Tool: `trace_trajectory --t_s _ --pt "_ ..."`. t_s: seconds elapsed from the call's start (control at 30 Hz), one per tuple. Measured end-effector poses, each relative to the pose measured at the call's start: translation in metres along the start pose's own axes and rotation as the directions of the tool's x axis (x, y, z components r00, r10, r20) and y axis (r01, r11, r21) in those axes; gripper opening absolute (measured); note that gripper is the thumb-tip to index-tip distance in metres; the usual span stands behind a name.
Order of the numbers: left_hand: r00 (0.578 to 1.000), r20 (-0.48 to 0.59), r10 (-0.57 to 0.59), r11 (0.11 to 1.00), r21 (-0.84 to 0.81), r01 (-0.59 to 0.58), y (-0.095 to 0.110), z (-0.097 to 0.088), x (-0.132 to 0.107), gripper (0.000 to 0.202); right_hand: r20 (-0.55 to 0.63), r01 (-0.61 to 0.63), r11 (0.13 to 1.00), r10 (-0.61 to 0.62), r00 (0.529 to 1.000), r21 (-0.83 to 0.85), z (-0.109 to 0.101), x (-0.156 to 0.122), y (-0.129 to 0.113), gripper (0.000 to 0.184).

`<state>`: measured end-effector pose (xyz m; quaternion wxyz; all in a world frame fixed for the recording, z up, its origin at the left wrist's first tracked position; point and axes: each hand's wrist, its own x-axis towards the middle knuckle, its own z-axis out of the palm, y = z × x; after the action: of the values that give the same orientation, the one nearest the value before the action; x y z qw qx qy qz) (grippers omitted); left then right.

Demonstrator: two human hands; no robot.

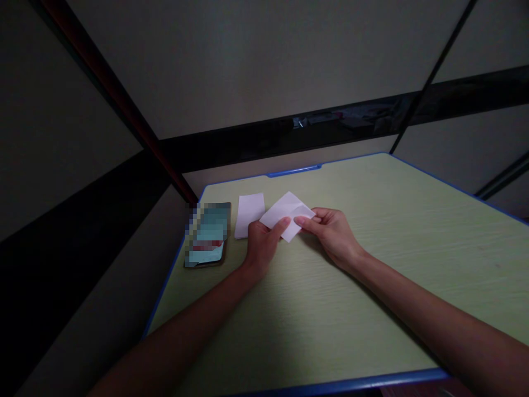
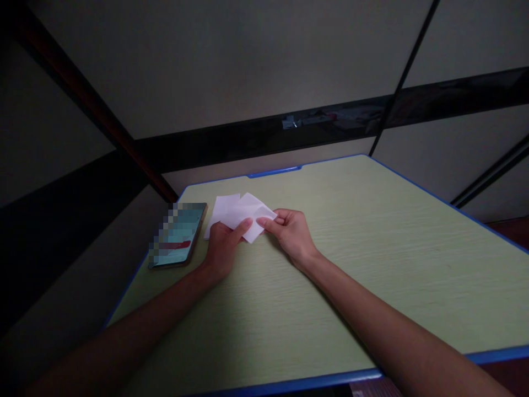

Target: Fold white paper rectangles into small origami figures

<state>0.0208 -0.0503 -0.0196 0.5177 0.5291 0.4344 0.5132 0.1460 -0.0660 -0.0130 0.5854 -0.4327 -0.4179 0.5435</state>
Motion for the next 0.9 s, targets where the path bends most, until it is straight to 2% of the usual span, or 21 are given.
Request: trace_trajectory --t_s 0.17,0.3,0.4,0.47,0.53,0.6,0.73,0.9 --pt "1.000 0.022 0.019 0.999 -0.046 -0.018 0.0011 0.0005 -0.0007 0.027 0.012 0.004 0.999 -0.003 1.000 -0.050 -0.0016 -0.0004 -0.0005 0.021" --pt "0.998 -0.012 0.063 0.997 0.037 -0.063 0.0035 0.0005 -0.0017 0.026 0.035 0.036 0.999 -0.035 0.999 -0.036 -0.0006 -0.0004 -0.0005 0.019" --pt "0.994 -0.039 0.107 0.990 0.097 -0.102 0.0054 0.0004 -0.0024 0.025 0.026 0.132 0.991 -0.132 0.991 0.007 0.0000 -0.0002 -0.0026 0.015" --pt "0.992 -0.033 0.121 0.987 0.108 -0.116 0.0061 0.0004 -0.0028 0.026 -0.012 0.228 0.973 -0.228 0.974 0.029 -0.0008 0.0000 -0.0050 0.021" --pt "0.991 -0.013 0.132 0.984 0.121 -0.130 0.0065 0.0005 -0.0033 0.026 -0.031 0.304 0.952 -0.304 0.952 0.019 -0.0025 0.0004 -0.0072 0.025" --pt "0.991 0.006 0.137 0.981 0.140 -0.136 0.0065 0.0007 -0.0040 0.025 -0.008 0.340 0.940 -0.340 0.940 -0.020 -0.0046 0.0010 -0.0085 0.022" --pt "0.993 0.001 0.121 0.974 0.194 -0.119 0.0062 0.0006 -0.0047 0.023 0.018 0.351 0.933 -0.351 0.936 -0.081 -0.0069 0.0024 -0.0082 0.013" --pt "0.995 -0.021 0.098 0.979 0.183 -0.093 0.0070 0.0007 -0.0045 0.024 -0.013 0.360 0.927 -0.363 0.932 -0.100 -0.0069 0.0020 -0.0088 0.017"
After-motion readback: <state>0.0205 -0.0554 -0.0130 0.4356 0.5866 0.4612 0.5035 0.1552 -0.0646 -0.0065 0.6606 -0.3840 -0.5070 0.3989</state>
